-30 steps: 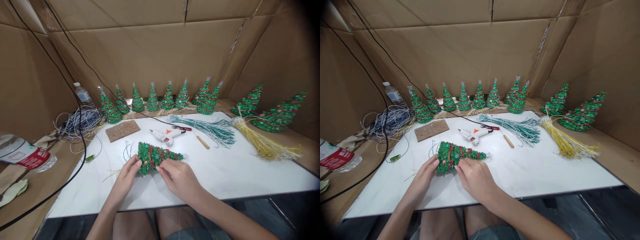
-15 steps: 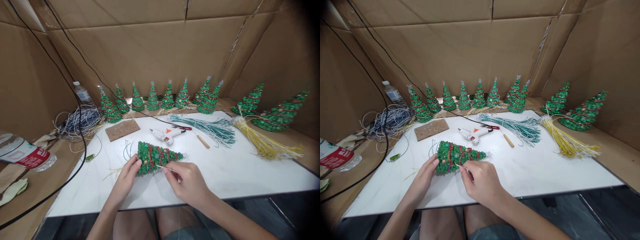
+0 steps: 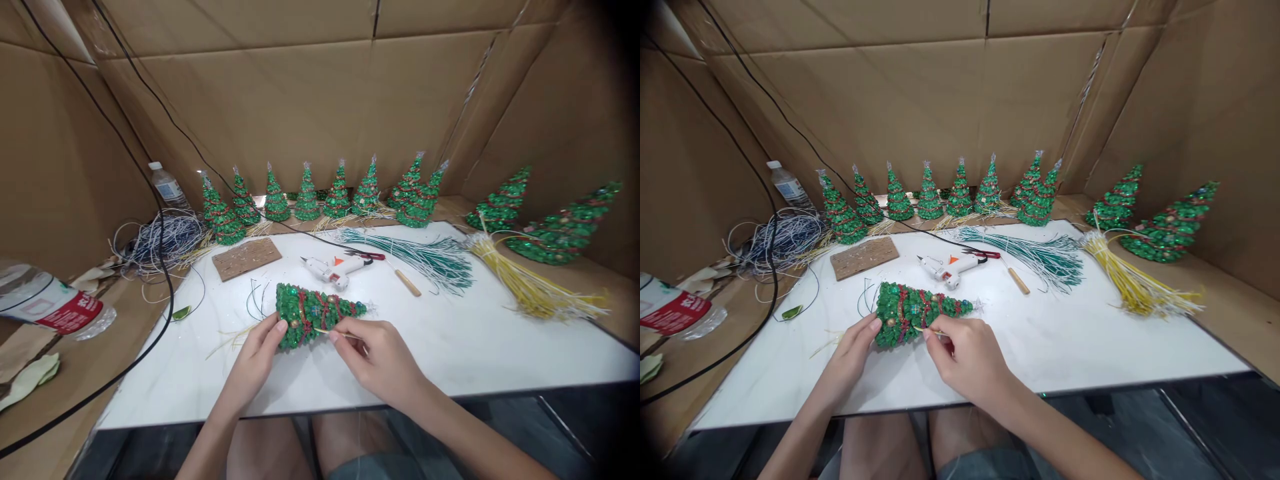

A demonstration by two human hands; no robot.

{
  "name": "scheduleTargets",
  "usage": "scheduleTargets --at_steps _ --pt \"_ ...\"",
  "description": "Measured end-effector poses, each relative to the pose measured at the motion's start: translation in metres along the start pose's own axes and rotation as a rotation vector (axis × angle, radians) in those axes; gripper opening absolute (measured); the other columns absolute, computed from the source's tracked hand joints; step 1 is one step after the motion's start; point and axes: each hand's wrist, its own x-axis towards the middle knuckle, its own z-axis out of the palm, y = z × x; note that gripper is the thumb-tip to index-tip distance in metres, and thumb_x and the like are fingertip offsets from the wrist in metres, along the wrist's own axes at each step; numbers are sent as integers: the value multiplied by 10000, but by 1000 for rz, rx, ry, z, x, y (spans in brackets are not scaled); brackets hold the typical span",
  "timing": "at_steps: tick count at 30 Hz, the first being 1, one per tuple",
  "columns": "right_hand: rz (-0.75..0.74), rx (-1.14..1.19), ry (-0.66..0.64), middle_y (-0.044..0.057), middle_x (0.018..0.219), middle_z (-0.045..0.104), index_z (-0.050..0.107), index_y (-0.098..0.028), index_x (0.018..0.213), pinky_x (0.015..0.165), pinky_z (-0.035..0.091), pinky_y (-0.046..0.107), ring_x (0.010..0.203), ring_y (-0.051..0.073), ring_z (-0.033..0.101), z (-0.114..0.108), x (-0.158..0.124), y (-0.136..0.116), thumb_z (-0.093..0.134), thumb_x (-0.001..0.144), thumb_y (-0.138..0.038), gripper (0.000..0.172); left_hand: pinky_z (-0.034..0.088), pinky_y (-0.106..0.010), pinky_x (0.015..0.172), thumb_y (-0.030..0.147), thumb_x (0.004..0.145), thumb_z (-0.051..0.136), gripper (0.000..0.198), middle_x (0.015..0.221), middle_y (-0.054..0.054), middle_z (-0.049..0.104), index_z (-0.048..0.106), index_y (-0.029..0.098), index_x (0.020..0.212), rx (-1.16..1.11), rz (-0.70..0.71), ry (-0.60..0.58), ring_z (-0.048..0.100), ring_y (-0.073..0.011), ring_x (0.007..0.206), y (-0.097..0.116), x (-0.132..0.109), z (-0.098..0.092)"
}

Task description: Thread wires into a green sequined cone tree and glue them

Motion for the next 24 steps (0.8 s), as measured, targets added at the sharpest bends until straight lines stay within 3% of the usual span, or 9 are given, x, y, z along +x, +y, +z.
scheduleTargets --at_steps 7,12,17,24 --pt "-4 30 -11 -30 510 450 560 -168 676 485 246 199 456 81 383 -2 4 -1 441 899 -294 282 430 -233 773 464 901 459 354 865 -24 641 647 169 951 -6 61 -102 538 -173 836 1 4 -2" --pt "-63 -28 -22 -17 552 495 538 -158 632 505 251 192 496 78 421 3 6 -2 432 896 -260 302 402 -228 665 474 883 469 350 713 -7 540 572 168 748 35 63 -114 470 -155 706 2 4 -2" --pt "5 -9 -13 -22 549 513 577 -167 665 508 262 193 481 80 413 9 7 2 459 888 -300 285 388 -243 718 423 899 449 324 746 -18 499 540 166 726 58 121 -184 453 -157 741 9 4 -2" --pt "91 122 -15 -21 552 506 612 -165 718 490 276 193 480 83 410 -3 1 5 474 880 -329 269 394 -262 717 430 867 500 322 697 -10 490 526 170 678 22 64 -112 443 -152 672 1 11 -4"
